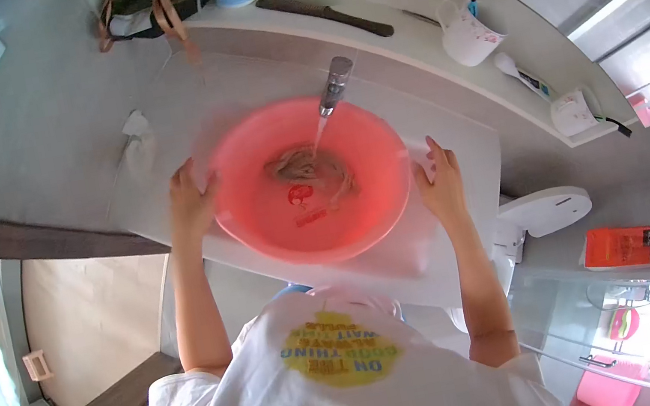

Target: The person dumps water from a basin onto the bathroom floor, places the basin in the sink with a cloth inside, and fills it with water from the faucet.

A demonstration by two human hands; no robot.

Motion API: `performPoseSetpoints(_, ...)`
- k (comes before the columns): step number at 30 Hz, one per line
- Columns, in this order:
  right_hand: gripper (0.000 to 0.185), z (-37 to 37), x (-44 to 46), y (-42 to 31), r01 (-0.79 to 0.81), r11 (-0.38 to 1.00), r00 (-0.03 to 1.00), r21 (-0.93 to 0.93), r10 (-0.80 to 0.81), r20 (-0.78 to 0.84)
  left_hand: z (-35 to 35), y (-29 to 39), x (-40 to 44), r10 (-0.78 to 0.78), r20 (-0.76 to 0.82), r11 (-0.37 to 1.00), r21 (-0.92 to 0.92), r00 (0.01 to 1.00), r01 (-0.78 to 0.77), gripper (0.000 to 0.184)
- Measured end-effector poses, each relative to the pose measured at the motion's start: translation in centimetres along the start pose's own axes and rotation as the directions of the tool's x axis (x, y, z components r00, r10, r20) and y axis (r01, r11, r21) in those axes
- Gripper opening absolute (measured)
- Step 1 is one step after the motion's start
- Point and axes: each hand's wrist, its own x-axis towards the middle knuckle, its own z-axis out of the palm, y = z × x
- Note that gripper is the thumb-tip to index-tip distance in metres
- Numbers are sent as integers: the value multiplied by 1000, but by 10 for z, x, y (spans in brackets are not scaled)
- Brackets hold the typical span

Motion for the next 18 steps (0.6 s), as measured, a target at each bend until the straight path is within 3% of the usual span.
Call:
performPoseSetpoints(4,74,68,17,29,-98,985,978,-141,122,167,26,-21,-11,-214,176,970,-75,961,229,70)
performPoseSetpoints(7,73,90,36,19,-264,962,912,-70,273,306,23,-2,-12,-289,252,916,-210,924,343,71)
performPoseSetpoints(11,66,100,33,-1,-344,936,905,-79,353,238,22,-4,-12,-311,254,906,-213,916,367,73)
performPoseSetpoints(13,62,100,23,1,-370,929,901,-31,366,233,32,-7,-18,-273,162,914,-264,948,308,70)
performPoseSetpoints(18,58,114,24,16,-291,956,946,27,284,154,33,1,-13,-228,105,922,-297,968,249,68)
